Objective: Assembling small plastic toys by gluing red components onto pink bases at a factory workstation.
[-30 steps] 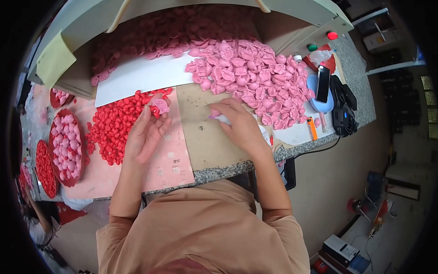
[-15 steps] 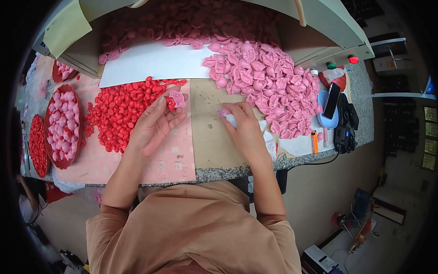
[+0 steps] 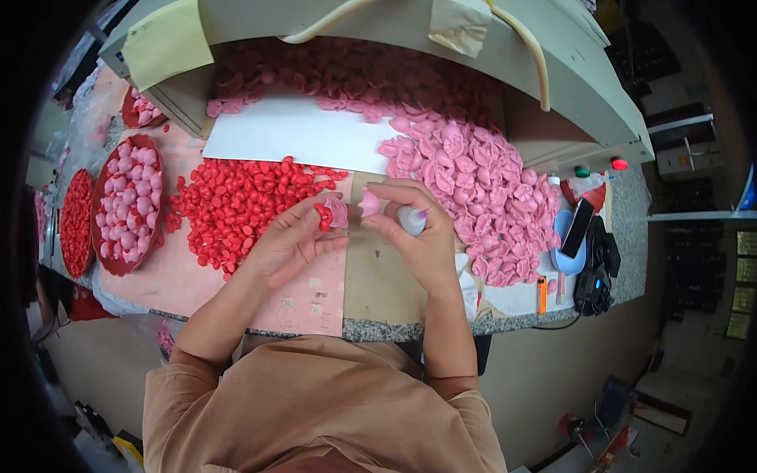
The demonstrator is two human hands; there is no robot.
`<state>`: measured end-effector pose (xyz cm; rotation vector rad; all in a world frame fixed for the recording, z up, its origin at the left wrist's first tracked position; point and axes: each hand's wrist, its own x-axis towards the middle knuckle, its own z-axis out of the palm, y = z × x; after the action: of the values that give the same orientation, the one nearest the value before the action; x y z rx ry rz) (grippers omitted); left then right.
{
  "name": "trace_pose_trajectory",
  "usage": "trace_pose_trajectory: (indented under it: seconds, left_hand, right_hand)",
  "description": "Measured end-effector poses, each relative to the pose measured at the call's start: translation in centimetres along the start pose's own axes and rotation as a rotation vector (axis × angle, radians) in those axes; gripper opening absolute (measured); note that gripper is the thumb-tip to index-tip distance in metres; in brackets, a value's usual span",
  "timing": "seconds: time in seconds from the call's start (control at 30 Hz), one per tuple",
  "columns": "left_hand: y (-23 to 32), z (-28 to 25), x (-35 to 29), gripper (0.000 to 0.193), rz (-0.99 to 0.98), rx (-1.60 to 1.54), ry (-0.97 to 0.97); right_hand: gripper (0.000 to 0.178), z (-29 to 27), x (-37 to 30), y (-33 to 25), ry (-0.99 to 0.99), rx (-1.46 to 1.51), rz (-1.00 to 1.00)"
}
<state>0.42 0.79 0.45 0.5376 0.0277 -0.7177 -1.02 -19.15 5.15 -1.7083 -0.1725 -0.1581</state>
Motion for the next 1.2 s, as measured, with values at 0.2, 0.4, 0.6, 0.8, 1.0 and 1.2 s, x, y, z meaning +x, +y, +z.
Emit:
trace_pose_trajectory:
  seconds: [0.2,0.4,0.6,0.8,1.0,1.2]
  left_hand:
    - [0.0,-0.3,0.1,0.038,0.014,-0.018,-0.01]
    - [0.1,-0.1,0.6,0.037,0.008,0.004,0.041]
    - [-0.2,-0.3,0.7,0.035,0.007,0.026,0.037]
    - [-0.2,-0.4,0.6,0.035,0.003,0.018,0.024]
    - [0.0,0.1,0.4,0.034,0.042,0.046,0.044]
    - [-0.4,0.2,0.5,0.033,0.158,0.277,0.076]
  right_hand:
    - [0.036,1.7,-0.5,0.4,-0.06,-0.115,-0.106]
    - [0.038,1.9,0.1,0.8,-0.07,-0.203,-0.172]
    - [0.038,1.7,0.1,1.5,-0.084,-0.228,-0.208]
    - [0.038,2.0,0.0,1.8,-0.097,-0.28,-0.236]
    - [0.038,2.4,-0.1,2.2,-0.065,-0.269,-0.275]
    - [0.04,2.8,-0.3,2.6,-0.054,-0.364,-0.362]
